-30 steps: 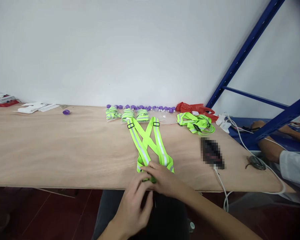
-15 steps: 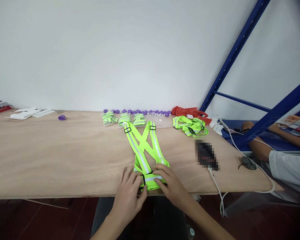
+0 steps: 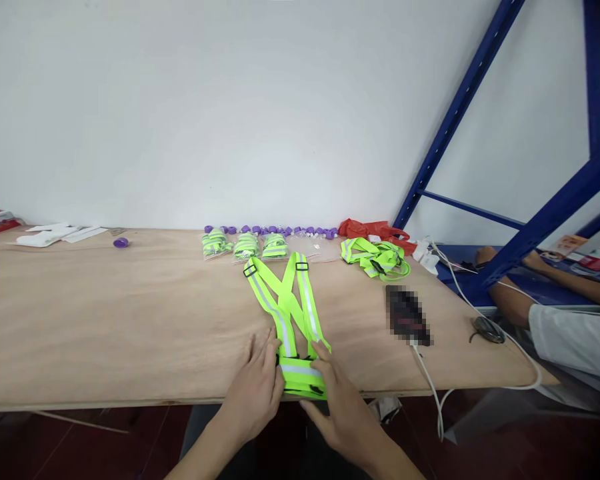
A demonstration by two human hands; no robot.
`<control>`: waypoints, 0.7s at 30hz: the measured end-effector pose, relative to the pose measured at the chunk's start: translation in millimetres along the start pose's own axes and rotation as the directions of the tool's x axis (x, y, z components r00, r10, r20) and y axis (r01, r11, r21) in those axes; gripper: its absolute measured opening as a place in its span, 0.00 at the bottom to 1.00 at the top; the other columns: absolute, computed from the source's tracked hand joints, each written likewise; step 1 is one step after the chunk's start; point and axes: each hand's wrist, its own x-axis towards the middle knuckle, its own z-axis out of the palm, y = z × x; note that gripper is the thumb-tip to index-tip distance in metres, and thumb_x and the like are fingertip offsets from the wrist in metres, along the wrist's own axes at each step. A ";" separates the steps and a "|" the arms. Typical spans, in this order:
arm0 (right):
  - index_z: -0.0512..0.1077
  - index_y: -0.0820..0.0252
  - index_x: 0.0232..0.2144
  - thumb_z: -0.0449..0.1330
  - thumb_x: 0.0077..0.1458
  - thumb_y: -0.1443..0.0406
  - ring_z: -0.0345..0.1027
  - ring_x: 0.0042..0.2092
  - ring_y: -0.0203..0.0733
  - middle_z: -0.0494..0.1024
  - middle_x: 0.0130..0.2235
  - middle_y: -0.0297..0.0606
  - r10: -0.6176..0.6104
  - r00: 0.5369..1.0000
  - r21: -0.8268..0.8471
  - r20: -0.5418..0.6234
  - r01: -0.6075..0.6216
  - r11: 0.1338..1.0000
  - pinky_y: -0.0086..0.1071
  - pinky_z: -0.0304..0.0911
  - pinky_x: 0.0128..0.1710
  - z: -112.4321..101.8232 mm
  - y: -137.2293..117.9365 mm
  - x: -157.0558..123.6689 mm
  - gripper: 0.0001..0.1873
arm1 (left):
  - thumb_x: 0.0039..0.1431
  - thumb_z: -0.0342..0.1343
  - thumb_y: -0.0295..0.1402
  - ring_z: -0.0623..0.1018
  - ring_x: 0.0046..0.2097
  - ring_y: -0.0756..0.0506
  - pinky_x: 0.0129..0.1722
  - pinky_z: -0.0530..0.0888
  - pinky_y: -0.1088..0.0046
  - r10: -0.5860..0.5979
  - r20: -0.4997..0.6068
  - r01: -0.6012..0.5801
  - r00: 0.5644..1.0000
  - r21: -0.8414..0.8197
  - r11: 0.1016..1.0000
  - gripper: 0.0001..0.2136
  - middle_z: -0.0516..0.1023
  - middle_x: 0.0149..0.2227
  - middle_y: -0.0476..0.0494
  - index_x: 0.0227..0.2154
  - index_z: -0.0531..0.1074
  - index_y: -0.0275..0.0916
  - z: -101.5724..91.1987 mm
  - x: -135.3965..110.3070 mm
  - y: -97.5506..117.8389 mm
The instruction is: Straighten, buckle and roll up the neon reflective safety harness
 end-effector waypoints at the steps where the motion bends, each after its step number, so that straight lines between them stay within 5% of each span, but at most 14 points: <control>1: 0.62 0.61 0.58 0.56 0.60 0.69 0.53 0.69 0.54 0.62 0.67 0.56 -0.038 0.999 -0.012 0.012 0.038 0.999 0.50 0.60 0.65 0.3 0.4 -1.4 0.23 | 0.62 0.43 0.22 0.62 0.69 0.39 0.65 0.64 0.47 0.016 -0.007 -0.016 1.000 0.006 1.000 0.23 0.66 0.65 0.30 0.60 0.57 0.34 -0.6 -1.7 -3.7; 8: 0.65 0.61 0.62 0.50 0.54 0.78 0.59 0.67 0.51 0.64 0.66 0.54 -0.207 0.969 -0.041 0.133 0.214 0.976 0.43 0.65 0.61 -1.1 8.2 3.3 0.33 | 0.65 0.44 0.22 0.65 0.67 0.39 0.62 0.72 0.56 0.051 -0.104 -0.049 0.993 0.015 0.999 0.21 0.63 0.68 0.37 0.59 0.67 0.41 -9.8 -24.9 -17.5; 13: 0.68 0.58 0.60 0.52 0.58 0.75 0.68 0.61 0.50 0.70 0.60 0.53 -0.213 0.975 -0.012 0.066 0.215 0.977 0.40 0.69 0.57 -2.8 6.0 6.5 0.28 | 0.68 0.53 0.38 0.67 0.66 0.36 0.59 0.74 0.58 0.086 -0.062 -0.081 0.994 0.072 0.994 0.29 0.61 0.69 0.37 0.69 0.55 0.42 -17.6 -40.2 -19.3; 17: 0.68 0.57 0.61 0.53 0.59 0.73 0.70 0.59 0.47 0.74 0.57 0.49 -0.190 0.979 0.080 0.068 0.184 0.980 0.39 0.68 0.58 -8.6 2.7 7.6 0.28 | 0.68 0.49 0.30 0.68 0.66 0.40 0.60 0.73 0.59 0.152 -0.050 -0.148 0.987 0.082 0.986 0.29 0.68 0.65 0.42 0.70 0.51 0.43 -20.4 -43.8 -23.1; 21: 0.68 0.53 0.61 0.54 0.60 0.71 0.71 0.58 0.48 0.75 0.57 0.45 -0.060 0.995 0.174 0.077 0.046 0.984 0.41 0.69 0.59 -16.9 0.7 8.5 0.27 | 0.68 0.49 0.30 0.74 0.61 0.41 0.62 0.71 0.59 0.181 -0.055 -0.180 0.982 0.022 0.983 0.23 0.76 0.58 0.44 0.65 0.60 0.45 -26.0 -37.9 -24.4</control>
